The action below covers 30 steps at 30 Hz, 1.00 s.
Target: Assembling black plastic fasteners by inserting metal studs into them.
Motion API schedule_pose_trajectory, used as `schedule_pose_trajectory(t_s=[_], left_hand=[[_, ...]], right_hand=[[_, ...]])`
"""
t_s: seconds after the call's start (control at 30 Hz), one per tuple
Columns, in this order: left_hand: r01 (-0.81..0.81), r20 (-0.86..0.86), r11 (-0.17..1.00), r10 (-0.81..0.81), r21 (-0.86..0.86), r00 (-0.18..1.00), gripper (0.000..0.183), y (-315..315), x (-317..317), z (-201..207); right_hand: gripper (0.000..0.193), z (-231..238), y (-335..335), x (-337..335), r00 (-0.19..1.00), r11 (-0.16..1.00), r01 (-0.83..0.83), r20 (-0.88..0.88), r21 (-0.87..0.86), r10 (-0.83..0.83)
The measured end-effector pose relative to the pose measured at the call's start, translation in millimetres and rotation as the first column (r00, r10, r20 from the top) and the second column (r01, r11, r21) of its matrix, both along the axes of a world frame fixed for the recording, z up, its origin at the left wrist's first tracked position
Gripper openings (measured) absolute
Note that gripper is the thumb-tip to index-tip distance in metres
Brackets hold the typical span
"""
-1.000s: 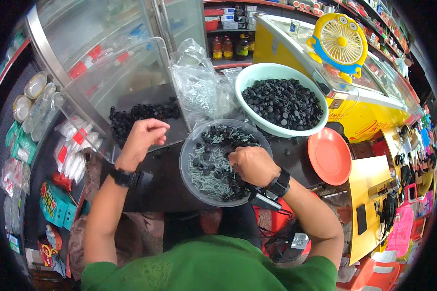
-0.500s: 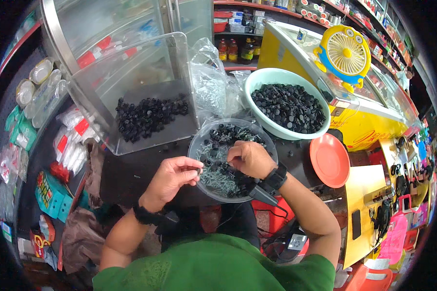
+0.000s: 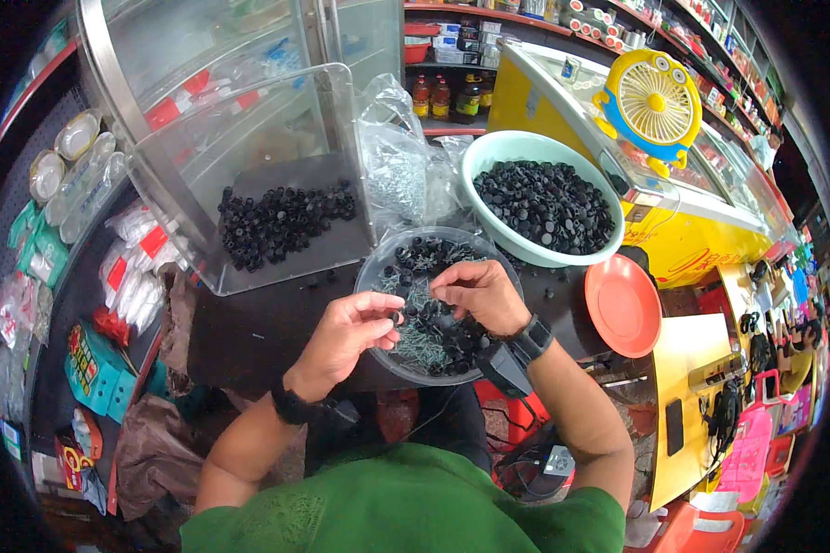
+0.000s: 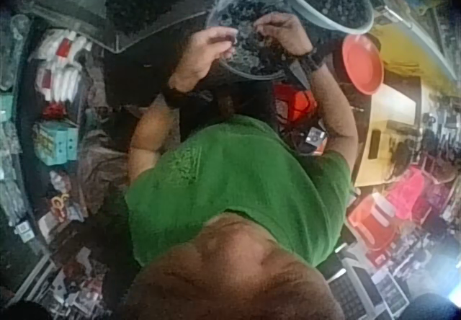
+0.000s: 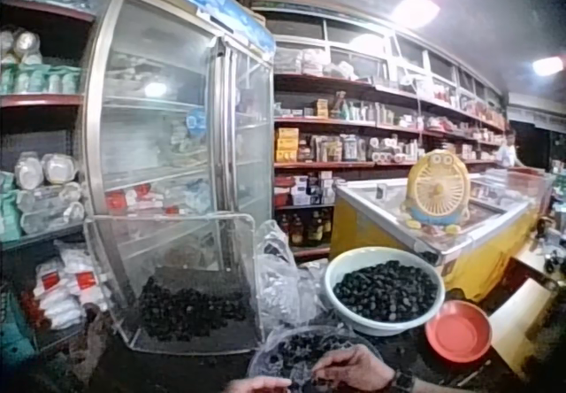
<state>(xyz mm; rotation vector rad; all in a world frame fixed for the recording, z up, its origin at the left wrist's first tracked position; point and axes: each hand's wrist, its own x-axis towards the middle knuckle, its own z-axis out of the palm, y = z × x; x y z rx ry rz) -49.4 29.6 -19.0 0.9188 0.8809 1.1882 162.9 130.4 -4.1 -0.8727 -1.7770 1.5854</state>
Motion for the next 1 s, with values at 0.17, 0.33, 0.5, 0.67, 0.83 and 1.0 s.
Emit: schedule_pose_trajectory(t_s=[0.17,0.33,0.5,0.67,0.83,1.0], left_hand=[[-0.007,-0.132,0.999,0.012,0.041,0.991,0.026,7,11,3],[-0.027,-0.065,0.998,0.030,0.051,0.997,0.024,6,15,1],[-0.025,0.012,0.999,0.025,0.036,1.000,0.023,4,17,-1],[-0.028,0.079,0.999,0.026,0.016,0.997,0.022,4,17,-2],[-0.033,-0.068,0.997,0.038,0.064,0.997,0.021,7,28,3],[-0.056,-0.013,0.996,0.058,0.071,0.998,0.021,5,28,0]], right_hand=[[0.007,3,-5,-1,0.998,0.994,0.044,-0.042,0.098,-0.040],[0.007,18,-17,-4,0.991,0.991,0.050,-0.121,-0.126,-0.066],[0.006,7,-16,-3,0.999,0.977,0.021,-0.049,0.214,-0.011],[0.005,10,-20,-1,0.998,0.999,0.046,-0.050,0.013,-0.045],[0.004,8,-23,-2,0.981,0.995,0.091,-0.166,-0.049,-0.098],[0.005,26,-39,1,0.984,0.990,0.070,-0.152,-0.123,-0.088]])
